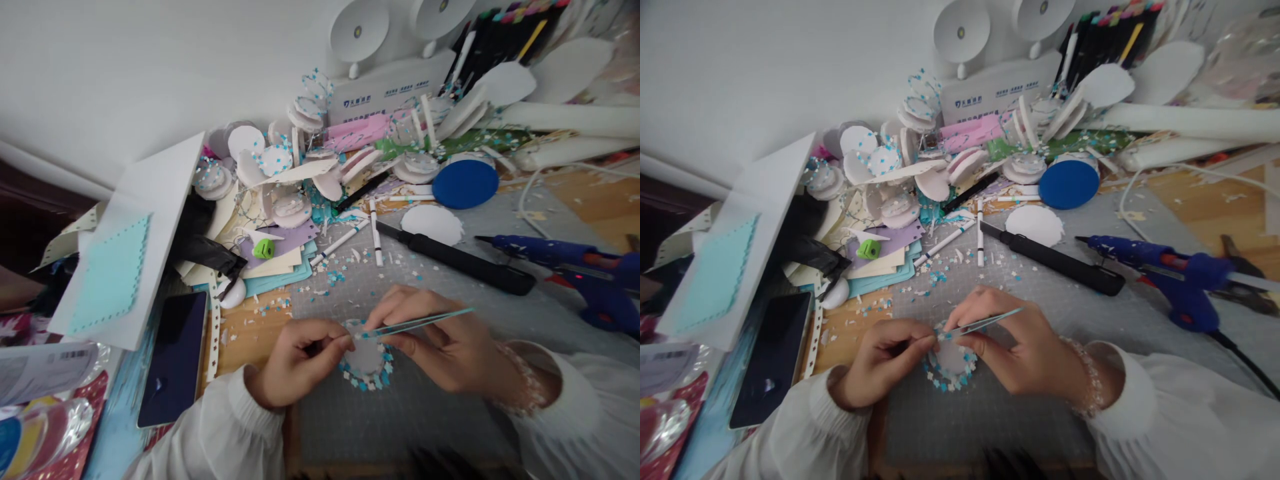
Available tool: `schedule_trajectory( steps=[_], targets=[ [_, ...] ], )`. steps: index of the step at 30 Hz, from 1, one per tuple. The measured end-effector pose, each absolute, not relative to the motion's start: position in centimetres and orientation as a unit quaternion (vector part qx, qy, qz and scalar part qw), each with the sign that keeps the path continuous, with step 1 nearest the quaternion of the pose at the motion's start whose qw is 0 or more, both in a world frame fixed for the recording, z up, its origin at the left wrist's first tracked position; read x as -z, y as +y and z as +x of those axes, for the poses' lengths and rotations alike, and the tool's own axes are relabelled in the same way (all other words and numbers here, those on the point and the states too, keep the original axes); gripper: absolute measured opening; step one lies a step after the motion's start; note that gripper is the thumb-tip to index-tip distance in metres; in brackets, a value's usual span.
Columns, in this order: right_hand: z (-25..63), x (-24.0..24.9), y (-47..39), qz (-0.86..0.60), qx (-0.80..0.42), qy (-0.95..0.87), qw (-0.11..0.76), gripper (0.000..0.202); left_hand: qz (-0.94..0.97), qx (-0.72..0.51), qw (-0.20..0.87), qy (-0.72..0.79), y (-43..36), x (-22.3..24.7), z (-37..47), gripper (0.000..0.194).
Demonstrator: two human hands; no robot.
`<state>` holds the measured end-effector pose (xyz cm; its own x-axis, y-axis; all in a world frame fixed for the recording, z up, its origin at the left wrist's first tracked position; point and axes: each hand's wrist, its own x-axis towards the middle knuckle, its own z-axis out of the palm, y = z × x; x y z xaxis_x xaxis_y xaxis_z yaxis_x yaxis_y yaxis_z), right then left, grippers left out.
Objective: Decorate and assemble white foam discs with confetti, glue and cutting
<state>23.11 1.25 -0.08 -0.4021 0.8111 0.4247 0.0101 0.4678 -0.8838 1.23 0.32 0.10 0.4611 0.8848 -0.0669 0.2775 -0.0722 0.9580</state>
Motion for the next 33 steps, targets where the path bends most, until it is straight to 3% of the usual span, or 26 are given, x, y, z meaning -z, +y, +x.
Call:
schedule_trajectory(
  steps=[7, 11, 15, 19, 23, 29, 33],
  targets=[
    [23.0, 0.0, 1.3, -0.284, -0.429, -0.719, 0.467, 0.023, 0.676, -0.296, 0.52, 0.43, 0.3, 0.0, 1.2, 0.043],
    [23.1, 0.0, 1.3, -0.303, -0.492, -0.667, 0.47, 0.017, 0.677, -0.298, 0.517, 0.43, 0.3, 0.0, 1.2, 0.044],
    [23.5, -0.1, 2.1, -0.359, -0.558, -0.541, 0.517, 0.009, 0.677, -0.296, 0.522, 0.427, 0.3, 0.0, 1.2, 0.044],
    [23.8, -0.3, 3.2, -0.385, -0.564, -0.433, 0.588, 0.012, 0.671, -0.294, 0.534, 0.421, 0.3, 0.1, 1.2, 0.043],
    [24.0, 0.0, 4.2, -0.414, -0.544, -0.409, 0.605, 0.015, 0.664, -0.293, 0.56, 0.4, 0.2, 0.2, 1.0, 0.041],
    [23.6, 0.9, 4.7, -0.435, -0.508, -0.493, 0.556, 0.023, 0.669, -0.279, 0.572, 0.382, 0.2, 0.4, 0.9, 0.044],
    [23.3, 1.1, 4.6, -0.449, -0.47, -0.577, 0.494, 0.016, 0.667, -0.304, 0.534, 0.42, -0.1, 0.6, 1.3, 0.044]
  ],
)
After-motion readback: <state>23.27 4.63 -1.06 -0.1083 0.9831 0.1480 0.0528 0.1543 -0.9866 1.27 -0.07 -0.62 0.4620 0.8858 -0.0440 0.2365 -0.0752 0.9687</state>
